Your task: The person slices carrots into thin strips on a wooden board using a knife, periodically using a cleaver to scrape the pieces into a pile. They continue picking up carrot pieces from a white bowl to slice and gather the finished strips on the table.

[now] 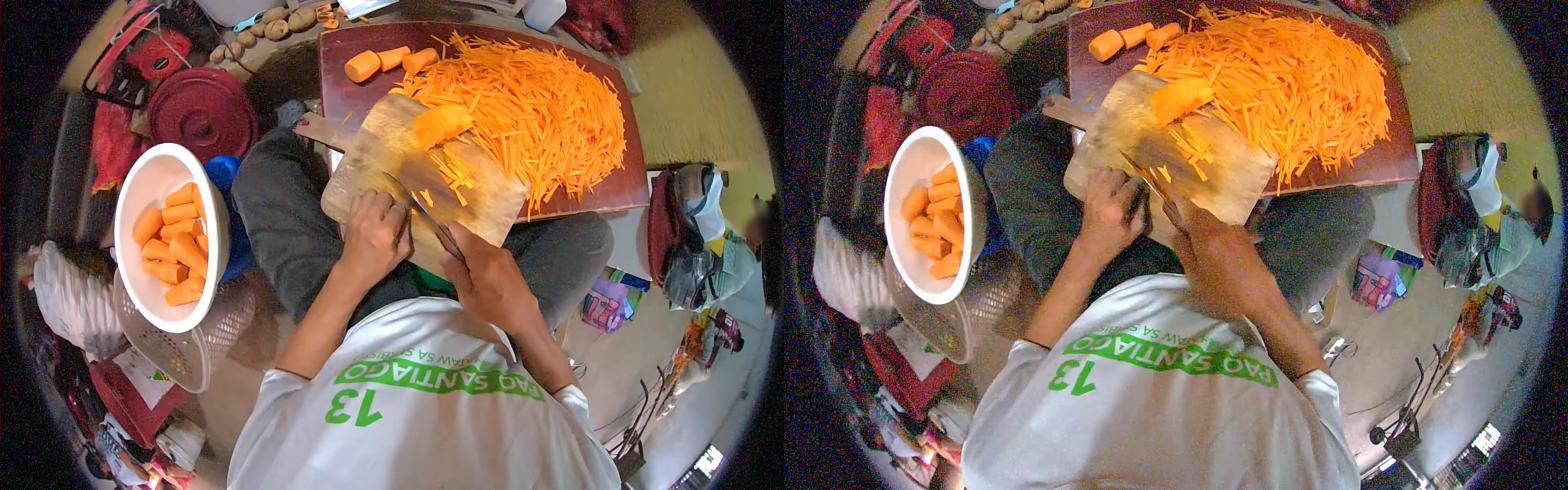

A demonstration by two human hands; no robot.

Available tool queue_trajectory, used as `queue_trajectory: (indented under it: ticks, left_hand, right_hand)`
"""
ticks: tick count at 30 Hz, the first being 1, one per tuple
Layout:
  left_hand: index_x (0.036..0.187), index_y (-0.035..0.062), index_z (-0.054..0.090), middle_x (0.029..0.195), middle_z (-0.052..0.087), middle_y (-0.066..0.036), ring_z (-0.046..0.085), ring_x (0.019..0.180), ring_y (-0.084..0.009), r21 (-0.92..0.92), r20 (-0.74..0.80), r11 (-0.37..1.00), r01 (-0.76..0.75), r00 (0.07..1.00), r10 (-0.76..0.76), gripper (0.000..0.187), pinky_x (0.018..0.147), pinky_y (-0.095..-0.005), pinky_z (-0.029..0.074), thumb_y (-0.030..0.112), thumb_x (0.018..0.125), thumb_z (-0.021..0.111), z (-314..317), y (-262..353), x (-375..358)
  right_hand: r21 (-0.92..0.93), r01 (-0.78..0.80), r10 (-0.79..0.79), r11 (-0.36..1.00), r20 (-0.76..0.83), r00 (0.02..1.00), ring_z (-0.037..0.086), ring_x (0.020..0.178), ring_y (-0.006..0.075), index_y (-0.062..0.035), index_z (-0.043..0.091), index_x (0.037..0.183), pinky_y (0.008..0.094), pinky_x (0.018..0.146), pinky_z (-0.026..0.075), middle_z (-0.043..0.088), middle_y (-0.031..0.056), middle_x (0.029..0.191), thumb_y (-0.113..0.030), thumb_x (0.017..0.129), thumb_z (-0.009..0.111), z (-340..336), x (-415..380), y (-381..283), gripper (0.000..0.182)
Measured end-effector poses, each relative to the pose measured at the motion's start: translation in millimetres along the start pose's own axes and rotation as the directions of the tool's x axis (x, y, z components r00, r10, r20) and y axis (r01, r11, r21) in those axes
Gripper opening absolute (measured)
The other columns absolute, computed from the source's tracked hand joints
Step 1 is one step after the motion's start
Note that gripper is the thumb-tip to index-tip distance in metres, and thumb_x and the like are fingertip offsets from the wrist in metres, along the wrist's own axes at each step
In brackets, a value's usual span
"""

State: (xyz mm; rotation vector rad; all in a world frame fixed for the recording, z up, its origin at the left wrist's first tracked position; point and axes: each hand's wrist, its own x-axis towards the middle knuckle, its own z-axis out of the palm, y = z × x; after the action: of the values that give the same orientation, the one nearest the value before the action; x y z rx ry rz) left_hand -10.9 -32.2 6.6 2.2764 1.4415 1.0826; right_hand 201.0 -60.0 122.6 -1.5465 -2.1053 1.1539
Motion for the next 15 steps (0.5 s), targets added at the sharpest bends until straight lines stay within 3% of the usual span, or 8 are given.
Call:
queue_trajectory:
  ticks: [3,6,9,15]
  left_hand:
    - [0.094,-0.0011,0.071,0.087,0.058,-0.017,0.058,0.087,-0.0382,0.014,0.010,1.000,-0.001,1.000,0.001,0.019,0.080,-0.0497,0.046,0.004,0.076,0.078,1.3,1.3,1.8]
    - [0.093,-0.0011,0.071,0.087,0.057,-0.017,0.058,0.087,-0.0380,0.025,0.010,1.000,0.000,1.000,0.000,0.016,0.080,-0.0494,0.046,0.004,0.079,0.077,0.5,2.0,1.0]
    - [0.092,-0.0007,0.071,0.086,0.057,-0.016,0.058,0.087,-0.0376,0.028,0.003,1.000,0.010,1.000,-0.010,0.014,0.080,-0.0489,0.045,0.004,0.080,0.077,-1.6,2.8,2.9]
    - [0.095,0.0009,0.073,0.088,0.058,-0.015,0.059,0.088,-0.0372,0.002,-0.001,1.000,-0.013,1.000,0.013,0.020,0.081,-0.0483,0.045,0.004,0.075,0.078,3.6,0.0,4.2]
  right_hand:
    - [-0.018,0.087,-0.088,0.996,-0.085,0.992,0.069,0.103,0.0537,-0.0021,0.057,0.137,0.0549,0.084,0.056,0.070,0.0310,0.109,-0.009,0.101,0.066,14.9,1.6,17.5,0.037]
    - [-0.044,0.058,-0.061,0.997,-0.058,0.996,0.069,0.102,0.0535,-0.0010,0.058,0.138,0.0538,0.085,0.056,0.070,0.0305,0.109,-0.009,0.101,0.066,15.8,8.4,22.1,0.038]
    - [-0.045,0.096,-0.101,0.994,-0.150,0.983,0.070,0.099,0.0514,-0.0001,0.059,0.139,0.0509,0.084,0.057,0.070,0.0296,0.106,-0.010,0.102,0.066,11.2,3.6,13.3,0.038]
    - [0.185,-0.035,0.072,0.982,-0.199,0.977,0.073,0.088,0.0404,0.0019,0.063,0.136,0.0417,0.082,0.057,0.071,0.0263,0.101,-0.009,0.103,0.066,-7.4,-23.6,31.2,0.036]
